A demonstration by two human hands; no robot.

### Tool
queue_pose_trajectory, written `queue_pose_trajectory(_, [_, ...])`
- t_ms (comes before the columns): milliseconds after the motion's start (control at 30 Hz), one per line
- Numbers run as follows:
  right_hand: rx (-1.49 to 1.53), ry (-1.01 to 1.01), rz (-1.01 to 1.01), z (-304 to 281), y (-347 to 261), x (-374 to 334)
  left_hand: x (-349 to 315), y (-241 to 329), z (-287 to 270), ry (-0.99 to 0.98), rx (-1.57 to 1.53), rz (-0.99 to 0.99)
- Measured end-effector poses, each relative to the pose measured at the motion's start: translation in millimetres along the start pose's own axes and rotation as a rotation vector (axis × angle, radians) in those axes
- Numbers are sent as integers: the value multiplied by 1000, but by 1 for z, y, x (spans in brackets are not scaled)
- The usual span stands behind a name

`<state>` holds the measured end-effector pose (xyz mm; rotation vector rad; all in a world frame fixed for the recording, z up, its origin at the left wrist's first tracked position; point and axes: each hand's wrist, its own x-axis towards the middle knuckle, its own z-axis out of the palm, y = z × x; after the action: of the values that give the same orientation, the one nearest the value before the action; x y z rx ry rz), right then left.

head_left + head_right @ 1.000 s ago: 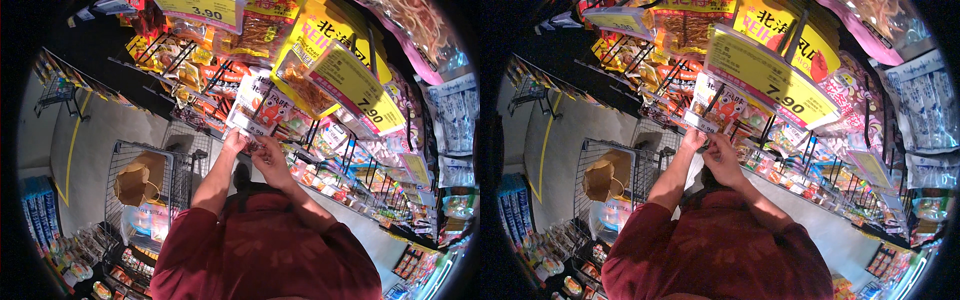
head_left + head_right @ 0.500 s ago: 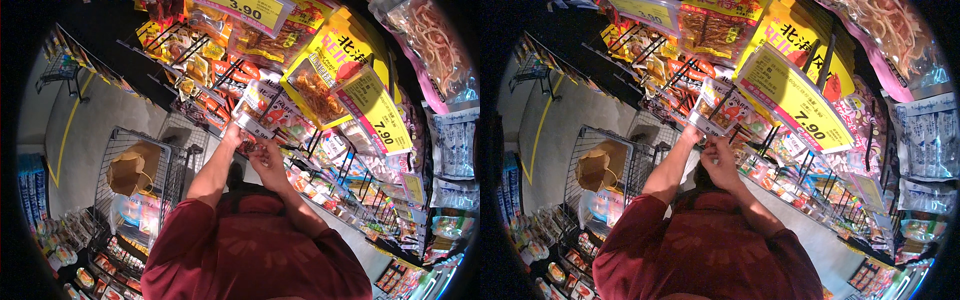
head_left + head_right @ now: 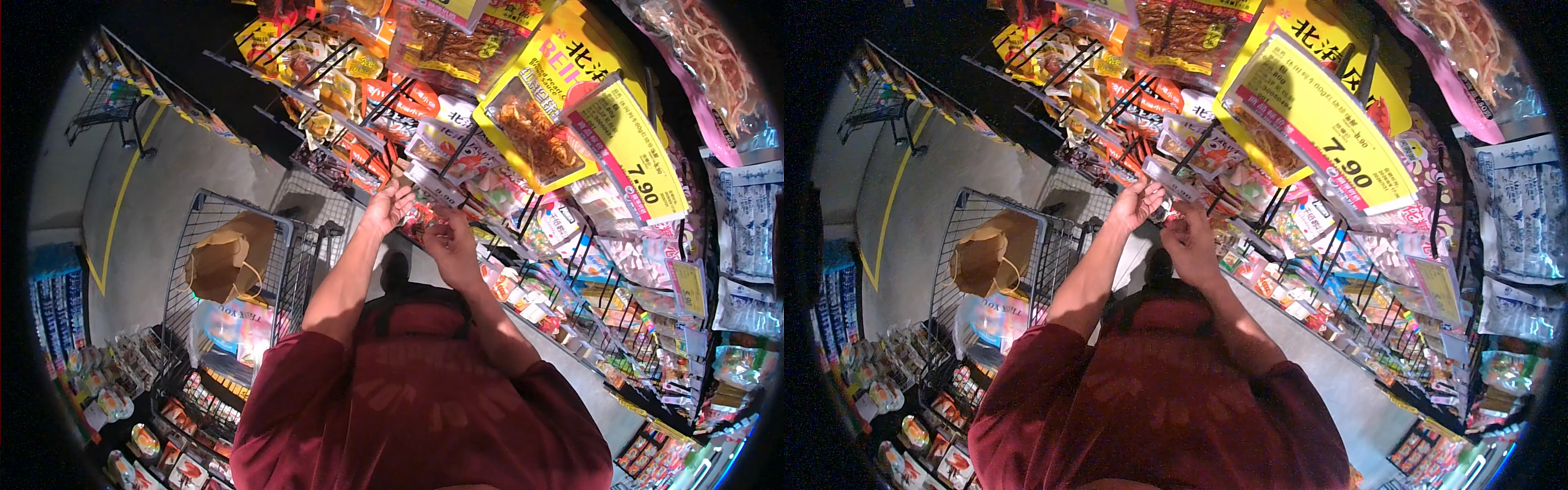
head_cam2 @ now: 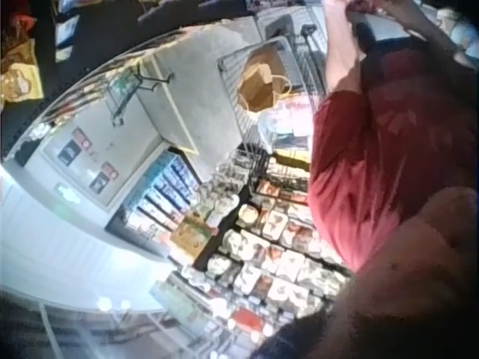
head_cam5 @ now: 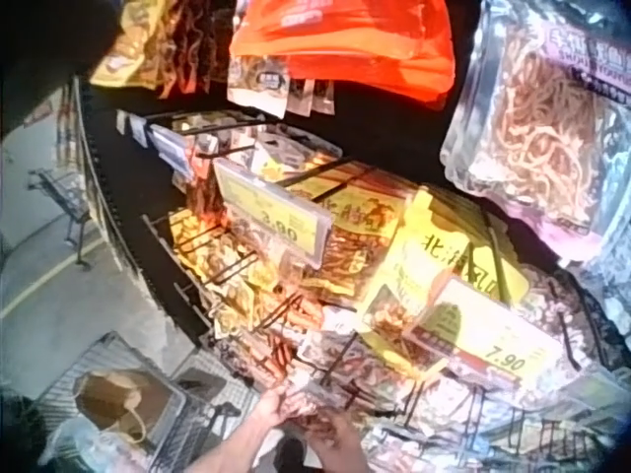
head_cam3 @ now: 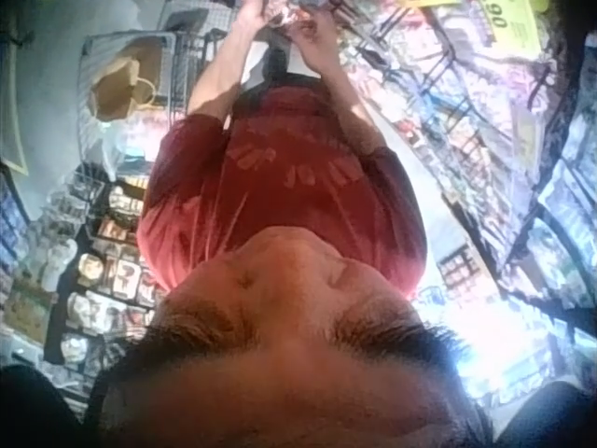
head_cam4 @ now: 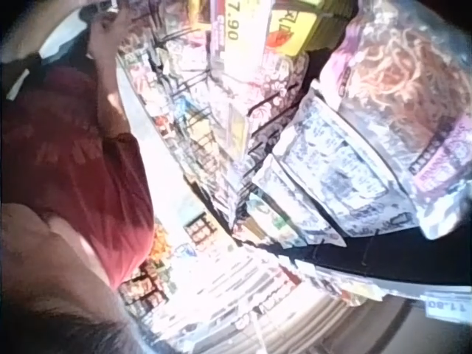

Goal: Picking various snacks from supermarket shelves and putting them into a shopping cart

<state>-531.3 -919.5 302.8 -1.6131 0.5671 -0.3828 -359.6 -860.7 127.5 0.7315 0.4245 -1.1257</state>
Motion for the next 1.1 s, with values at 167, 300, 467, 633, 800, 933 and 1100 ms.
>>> queue_pose_trajectory(167, [-36, -52, 21, 9, 24, -5, -41, 1, -36, 37, -11, 34])
queue_pose_trajectory(300, [-105, -205, 128, 22, 36, -7, -86, 6, -61, 57, -25, 74])
queue_pose_trajectory(467, [-16, -312, 90, 55, 52, -17, -150, 13, -78, 64, -23, 153])
queue_pose_trajectory(633, [-175, -465, 35, 89, 27, -22, -224, 21, -113, 17, 36, 262])
queue_pose_trajectory(800, [-155, -544, -84, 122, 35, -31, -309, 37, -145, 156, 58, 501])
queue_pose_trajectory(933, [-205, -624, -111, 138, 41, -35, -353, 47, -211, 468, 57, 695])
queue_pose_trajectory(1100, [-113, -724, -106, 163, 34, -44, -410, 36, -297, 933, 78, 762])
